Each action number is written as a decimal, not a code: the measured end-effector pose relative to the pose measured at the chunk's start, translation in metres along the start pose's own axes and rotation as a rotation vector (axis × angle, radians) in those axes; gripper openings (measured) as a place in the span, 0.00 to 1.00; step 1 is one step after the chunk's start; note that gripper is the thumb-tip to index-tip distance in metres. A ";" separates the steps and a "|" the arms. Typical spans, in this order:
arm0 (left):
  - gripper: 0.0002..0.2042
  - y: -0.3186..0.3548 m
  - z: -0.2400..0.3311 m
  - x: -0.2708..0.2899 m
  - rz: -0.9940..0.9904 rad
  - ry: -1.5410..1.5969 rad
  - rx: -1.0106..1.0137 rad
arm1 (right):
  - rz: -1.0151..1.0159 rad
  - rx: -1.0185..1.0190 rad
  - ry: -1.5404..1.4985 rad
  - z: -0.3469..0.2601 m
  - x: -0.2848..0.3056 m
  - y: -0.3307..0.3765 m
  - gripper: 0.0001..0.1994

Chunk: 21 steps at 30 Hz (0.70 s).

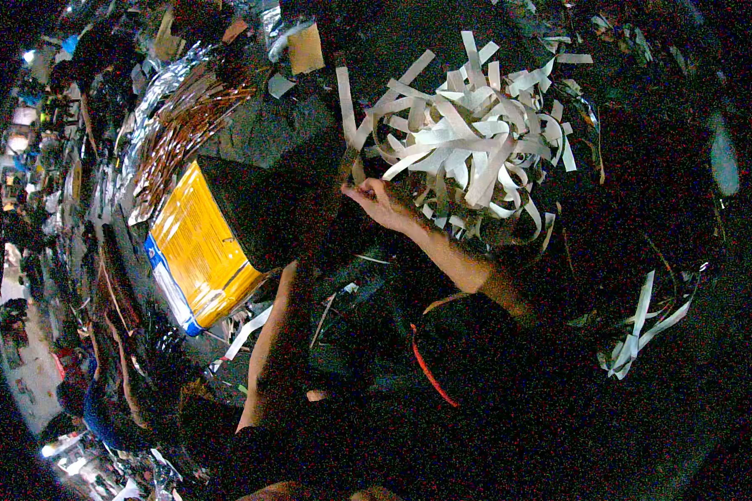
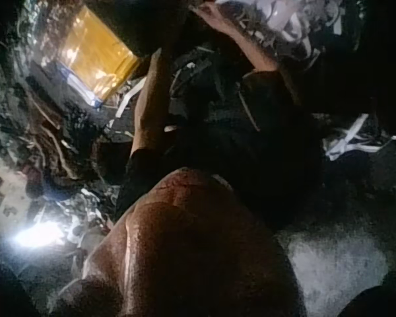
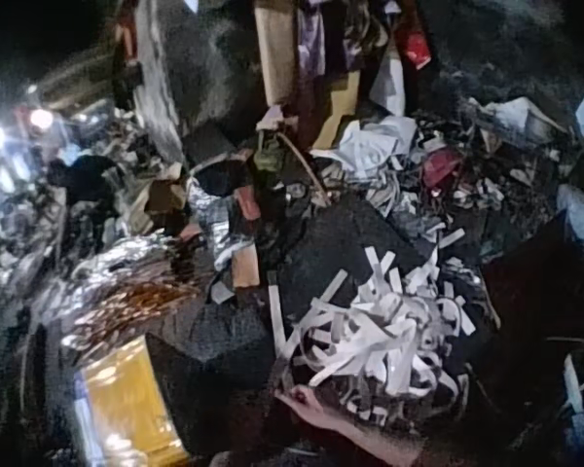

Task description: The person sits on the floor and repeatedly picks up white strips, folds or aligns them, and places them into a yellow and blue box. The person also briefly handles a plastic bag and a small white object before returning to the strips.

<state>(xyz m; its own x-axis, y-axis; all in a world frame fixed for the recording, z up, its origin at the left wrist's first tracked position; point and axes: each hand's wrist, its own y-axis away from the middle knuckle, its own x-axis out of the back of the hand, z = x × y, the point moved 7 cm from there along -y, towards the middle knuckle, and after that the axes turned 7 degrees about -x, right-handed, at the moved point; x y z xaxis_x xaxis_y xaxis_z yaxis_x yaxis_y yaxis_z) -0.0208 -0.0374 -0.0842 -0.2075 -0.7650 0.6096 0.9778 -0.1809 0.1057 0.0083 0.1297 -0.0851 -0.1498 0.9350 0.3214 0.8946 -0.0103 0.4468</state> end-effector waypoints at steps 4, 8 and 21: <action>0.17 0.031 0.017 0.007 -0.044 0.742 0.039 | -0.160 0.210 -0.471 -0.028 -0.004 0.007 0.16; 0.16 0.049 0.046 0.027 -0.022 0.891 0.205 | 0.153 0.309 -0.373 -0.008 0.017 -0.019 0.15; 0.05 0.045 0.107 0.041 0.052 0.396 -0.197 | 0.068 0.549 -0.021 -0.101 0.044 0.069 0.12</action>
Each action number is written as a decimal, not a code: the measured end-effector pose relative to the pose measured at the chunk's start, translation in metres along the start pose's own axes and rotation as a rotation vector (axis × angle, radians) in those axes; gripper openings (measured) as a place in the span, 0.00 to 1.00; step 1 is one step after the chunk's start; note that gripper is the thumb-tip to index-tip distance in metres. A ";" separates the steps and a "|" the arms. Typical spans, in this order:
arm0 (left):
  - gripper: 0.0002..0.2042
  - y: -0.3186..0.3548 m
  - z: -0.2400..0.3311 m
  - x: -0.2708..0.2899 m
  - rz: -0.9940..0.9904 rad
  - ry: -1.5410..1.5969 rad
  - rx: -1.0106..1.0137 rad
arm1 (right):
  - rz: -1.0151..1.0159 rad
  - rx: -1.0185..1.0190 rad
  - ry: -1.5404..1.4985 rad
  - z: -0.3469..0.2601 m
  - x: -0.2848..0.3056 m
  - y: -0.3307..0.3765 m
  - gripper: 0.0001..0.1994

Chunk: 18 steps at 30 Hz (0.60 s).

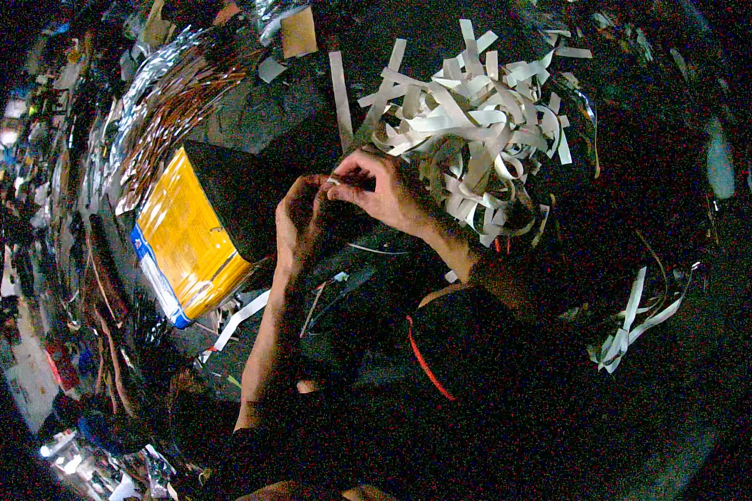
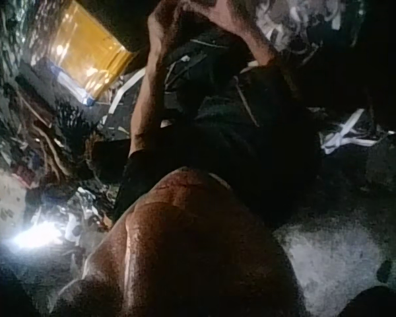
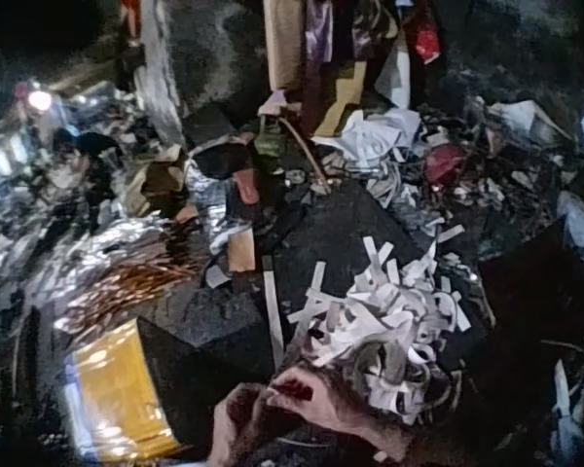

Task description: The person sits on the floor and repeatedly picks up white strips, folds or aligns them, and places them into a yellow and blue box. The person also briefly handles a plastic bag and a small white object before returning to the strips.

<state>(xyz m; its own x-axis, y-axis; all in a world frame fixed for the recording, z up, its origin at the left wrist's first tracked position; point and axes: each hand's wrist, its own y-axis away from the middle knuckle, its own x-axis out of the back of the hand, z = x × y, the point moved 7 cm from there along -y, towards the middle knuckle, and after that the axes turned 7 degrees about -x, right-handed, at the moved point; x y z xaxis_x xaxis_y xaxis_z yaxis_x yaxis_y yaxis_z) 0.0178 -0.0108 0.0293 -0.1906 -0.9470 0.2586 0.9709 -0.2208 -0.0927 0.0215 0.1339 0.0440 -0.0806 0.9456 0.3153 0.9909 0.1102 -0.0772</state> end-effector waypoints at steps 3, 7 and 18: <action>0.05 -0.006 0.029 0.000 -0.086 -0.182 -0.165 | 0.016 0.041 0.051 -0.003 0.010 0.004 0.11; 0.08 -0.021 0.083 0.036 -0.057 -0.509 -0.398 | 0.132 -0.128 -0.132 0.007 0.024 -0.001 0.07; 0.20 0.028 0.089 0.374 0.248 -1.102 0.183 | 1.002 -0.584 0.824 0.175 0.306 0.098 0.16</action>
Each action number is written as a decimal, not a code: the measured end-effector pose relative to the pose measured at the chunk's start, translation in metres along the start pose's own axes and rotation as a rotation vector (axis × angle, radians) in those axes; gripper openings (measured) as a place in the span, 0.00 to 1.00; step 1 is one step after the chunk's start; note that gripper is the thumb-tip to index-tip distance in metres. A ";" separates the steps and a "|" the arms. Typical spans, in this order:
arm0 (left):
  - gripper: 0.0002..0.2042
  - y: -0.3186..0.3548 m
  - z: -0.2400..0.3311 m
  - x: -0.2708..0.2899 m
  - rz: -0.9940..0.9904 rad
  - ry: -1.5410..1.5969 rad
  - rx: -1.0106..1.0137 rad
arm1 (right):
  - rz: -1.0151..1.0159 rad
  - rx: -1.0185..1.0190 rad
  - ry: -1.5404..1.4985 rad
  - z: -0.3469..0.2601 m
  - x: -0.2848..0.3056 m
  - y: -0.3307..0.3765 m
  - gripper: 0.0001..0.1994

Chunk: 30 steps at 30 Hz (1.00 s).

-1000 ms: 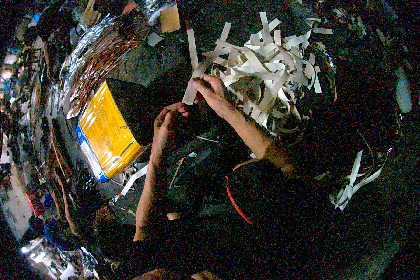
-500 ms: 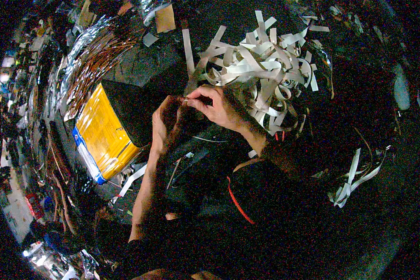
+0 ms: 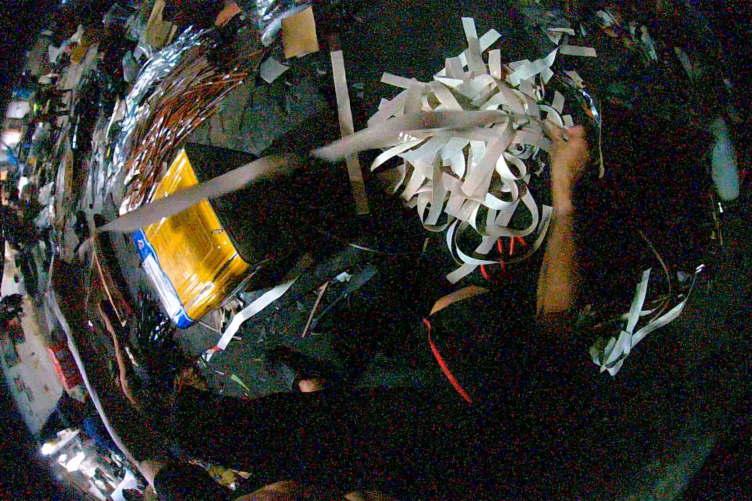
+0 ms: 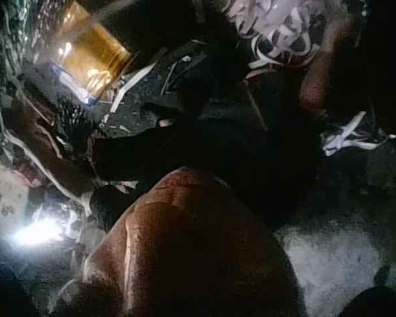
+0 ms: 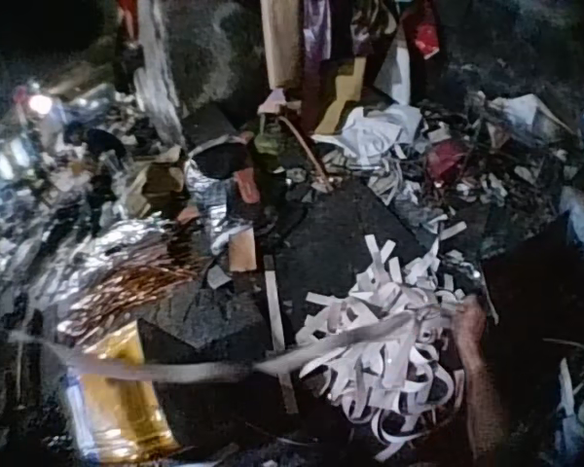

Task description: The person sits on the floor and repeatedly picks up white strips, folds or aligns them, and places them into a yellow and blue box. The person also briefly handles a plastic bag and a small white object before returning to the strips.

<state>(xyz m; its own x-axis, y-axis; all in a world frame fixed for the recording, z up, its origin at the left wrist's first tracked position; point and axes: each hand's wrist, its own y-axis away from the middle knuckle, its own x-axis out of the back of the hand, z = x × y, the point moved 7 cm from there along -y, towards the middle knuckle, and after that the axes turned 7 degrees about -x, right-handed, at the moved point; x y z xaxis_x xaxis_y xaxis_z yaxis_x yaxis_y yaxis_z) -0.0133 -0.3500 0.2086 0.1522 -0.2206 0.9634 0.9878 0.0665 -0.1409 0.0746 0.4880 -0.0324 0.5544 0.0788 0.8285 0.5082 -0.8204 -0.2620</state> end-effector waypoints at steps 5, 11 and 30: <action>0.22 -0.001 0.033 -0.008 0.001 0.669 -0.003 | -0.090 -0.093 -0.344 0.043 0.015 -0.015 0.16; 0.18 -0.015 0.329 -0.063 -0.377 1.015 -0.630 | -0.199 -0.040 -0.916 -0.094 0.046 0.041 0.15; 0.13 0.142 0.232 -0.464 -0.315 0.413 -0.065 | -0.491 0.374 -0.779 -0.184 -0.003 0.183 0.14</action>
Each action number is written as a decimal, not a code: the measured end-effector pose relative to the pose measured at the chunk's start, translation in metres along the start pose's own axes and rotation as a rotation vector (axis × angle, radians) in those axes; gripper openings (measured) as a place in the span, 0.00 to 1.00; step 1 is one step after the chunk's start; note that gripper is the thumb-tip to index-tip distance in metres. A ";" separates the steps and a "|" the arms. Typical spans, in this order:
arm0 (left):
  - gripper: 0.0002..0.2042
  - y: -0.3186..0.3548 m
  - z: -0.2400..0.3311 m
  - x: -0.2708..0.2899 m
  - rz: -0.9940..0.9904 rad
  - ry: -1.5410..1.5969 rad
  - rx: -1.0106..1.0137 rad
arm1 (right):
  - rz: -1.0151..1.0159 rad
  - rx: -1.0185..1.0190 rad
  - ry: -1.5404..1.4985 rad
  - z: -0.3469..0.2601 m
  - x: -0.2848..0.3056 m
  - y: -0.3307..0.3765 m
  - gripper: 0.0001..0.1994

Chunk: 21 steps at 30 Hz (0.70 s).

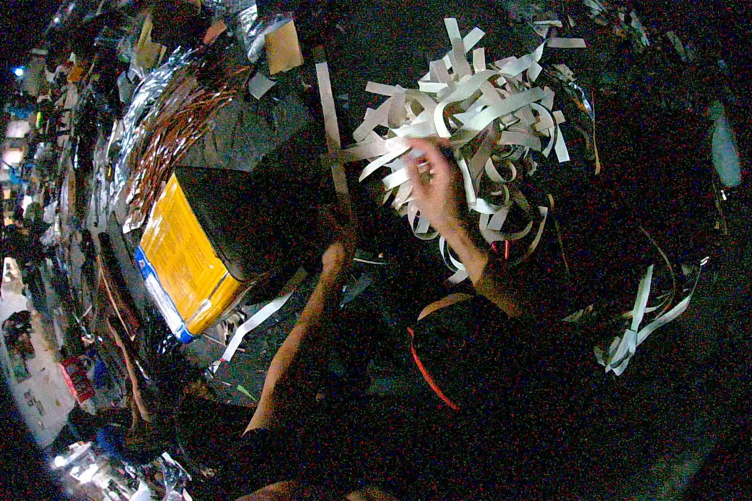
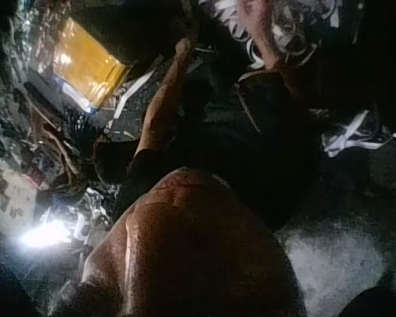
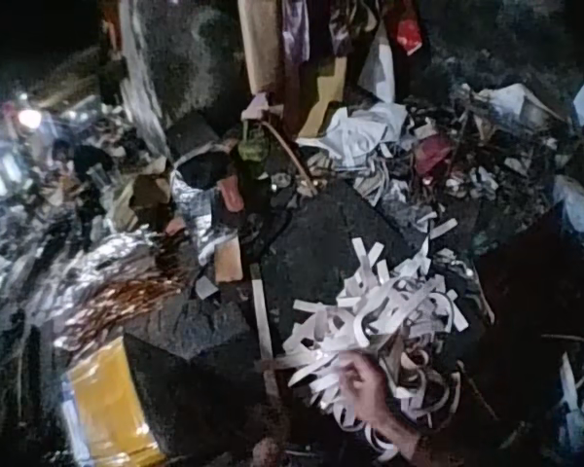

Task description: The person sits on the floor and repeatedly picks up white strips, folds or aligns them, and places them into a yellow and blue box. The person also briefly handles a plastic bag and a small white object before returning to the strips.

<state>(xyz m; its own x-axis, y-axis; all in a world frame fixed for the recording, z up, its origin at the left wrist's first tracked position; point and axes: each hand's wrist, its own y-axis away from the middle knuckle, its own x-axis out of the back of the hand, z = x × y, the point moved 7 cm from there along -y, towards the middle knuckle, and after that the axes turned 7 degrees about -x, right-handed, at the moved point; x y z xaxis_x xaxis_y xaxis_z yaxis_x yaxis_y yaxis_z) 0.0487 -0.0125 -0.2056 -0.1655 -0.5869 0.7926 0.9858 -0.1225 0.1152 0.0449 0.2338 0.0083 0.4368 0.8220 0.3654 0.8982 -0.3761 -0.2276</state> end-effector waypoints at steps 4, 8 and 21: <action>0.11 -0.018 0.010 0.020 -0.045 0.100 0.074 | -0.197 0.006 -0.040 -0.008 -0.053 0.015 0.13; 0.09 -0.018 0.012 0.046 -0.022 0.419 0.107 | -0.341 0.019 -0.004 -0.003 -0.089 0.026 0.10; 0.10 0.001 0.122 0.181 -0.032 1.021 0.016 | -0.388 -0.398 -0.507 -0.016 -0.107 -0.008 0.16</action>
<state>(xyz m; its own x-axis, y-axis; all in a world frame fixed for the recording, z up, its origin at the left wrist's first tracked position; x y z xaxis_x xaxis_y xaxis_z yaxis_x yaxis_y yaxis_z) 0.0233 -0.0212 0.0115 -0.1301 -0.9865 -0.0990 0.9795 -0.1434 0.1416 -0.0082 0.1424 -0.0141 0.0955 0.9870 -0.1293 0.9751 -0.0666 0.2117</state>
